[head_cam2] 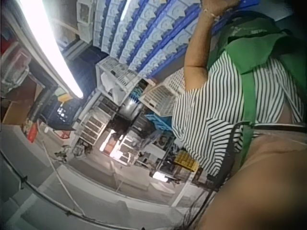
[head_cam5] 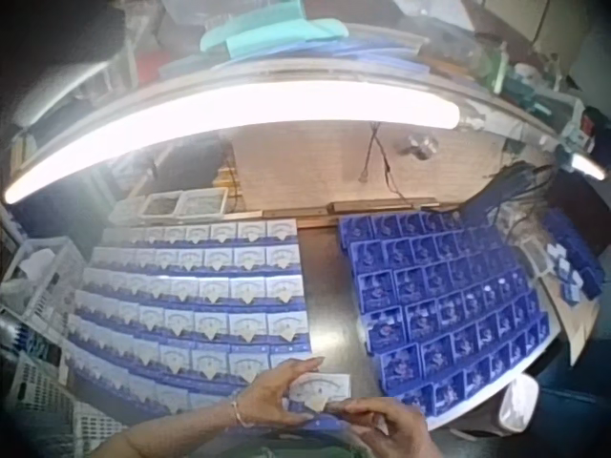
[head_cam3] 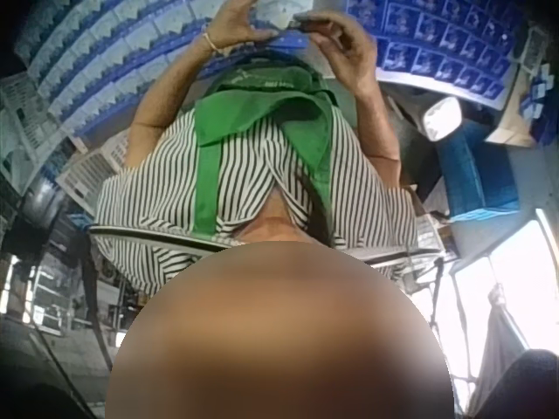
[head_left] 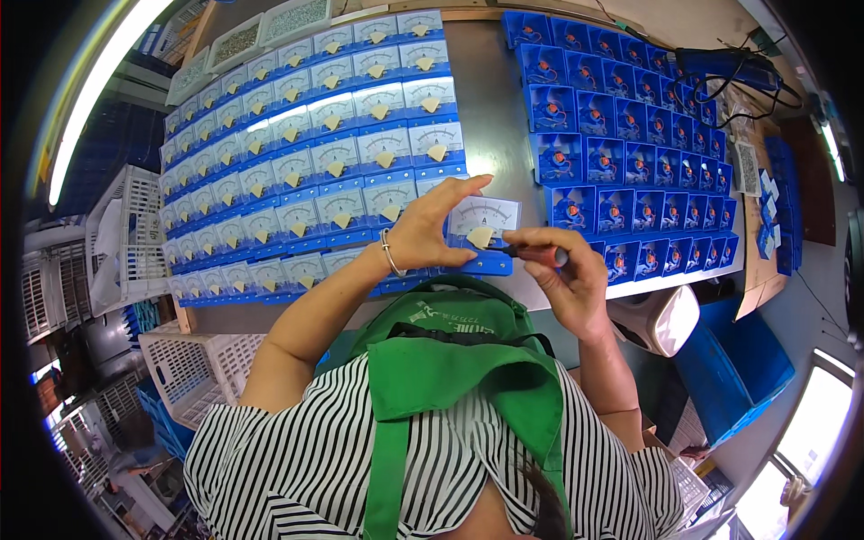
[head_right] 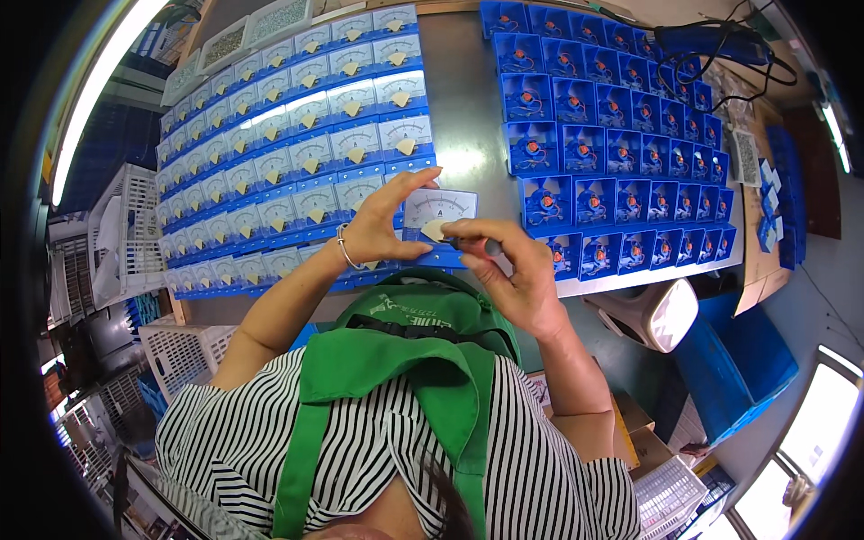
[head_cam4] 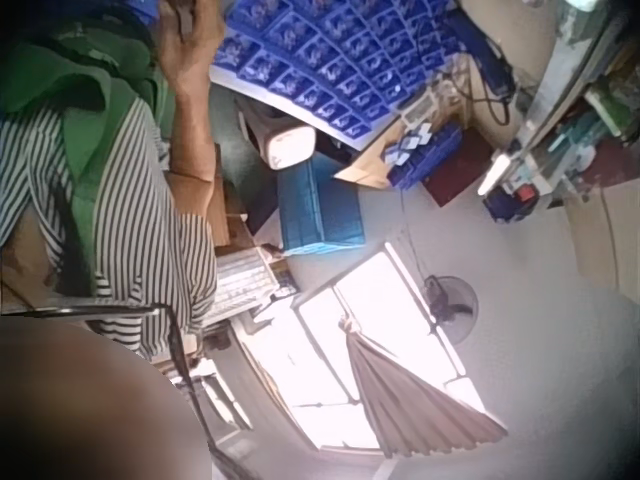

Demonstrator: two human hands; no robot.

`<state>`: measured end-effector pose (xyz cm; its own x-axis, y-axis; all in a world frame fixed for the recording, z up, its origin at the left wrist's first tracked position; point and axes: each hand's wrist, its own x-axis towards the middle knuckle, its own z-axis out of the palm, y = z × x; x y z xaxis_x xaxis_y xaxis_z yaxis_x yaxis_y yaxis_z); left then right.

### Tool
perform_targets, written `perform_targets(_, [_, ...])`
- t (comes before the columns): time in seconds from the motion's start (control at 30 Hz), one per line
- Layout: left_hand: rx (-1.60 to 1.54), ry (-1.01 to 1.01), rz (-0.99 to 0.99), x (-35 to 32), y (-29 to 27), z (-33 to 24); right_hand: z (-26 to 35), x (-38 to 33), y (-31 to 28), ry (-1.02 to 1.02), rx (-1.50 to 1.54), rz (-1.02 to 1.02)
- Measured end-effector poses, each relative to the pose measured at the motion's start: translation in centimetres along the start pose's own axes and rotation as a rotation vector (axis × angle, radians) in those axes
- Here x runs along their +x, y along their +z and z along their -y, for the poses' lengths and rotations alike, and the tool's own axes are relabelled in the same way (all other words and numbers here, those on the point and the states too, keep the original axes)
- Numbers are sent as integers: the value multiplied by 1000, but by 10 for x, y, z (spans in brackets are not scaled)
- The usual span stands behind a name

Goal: Assembling and calibrating analog panel meters at a workbench using a screwdriver.

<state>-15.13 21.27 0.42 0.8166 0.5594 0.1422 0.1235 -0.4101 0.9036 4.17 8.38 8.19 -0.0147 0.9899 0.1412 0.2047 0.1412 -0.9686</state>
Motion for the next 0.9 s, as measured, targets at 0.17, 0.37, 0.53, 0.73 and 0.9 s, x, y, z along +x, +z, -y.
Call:
perform_targets(0.17, [37,3,-32,-7,3,-1,-12,-13,11,78,152,-206])
perform_targets(0.37, [57,-31,-35,-10,3,-4,-14,-14,13,87,195,-258])
perform_targets(0.53, [66,-3,-38,-15,2,-7,-5,-10,13,93,150,-202])
perform_targets(0.73, [34,1,-104,-23,-5,-7,-40,-10,-19,101,684,-440])
perform_targets(0.9, [-26,46,-209,-14,-2,-2,-60,7,7,794,738,-119])
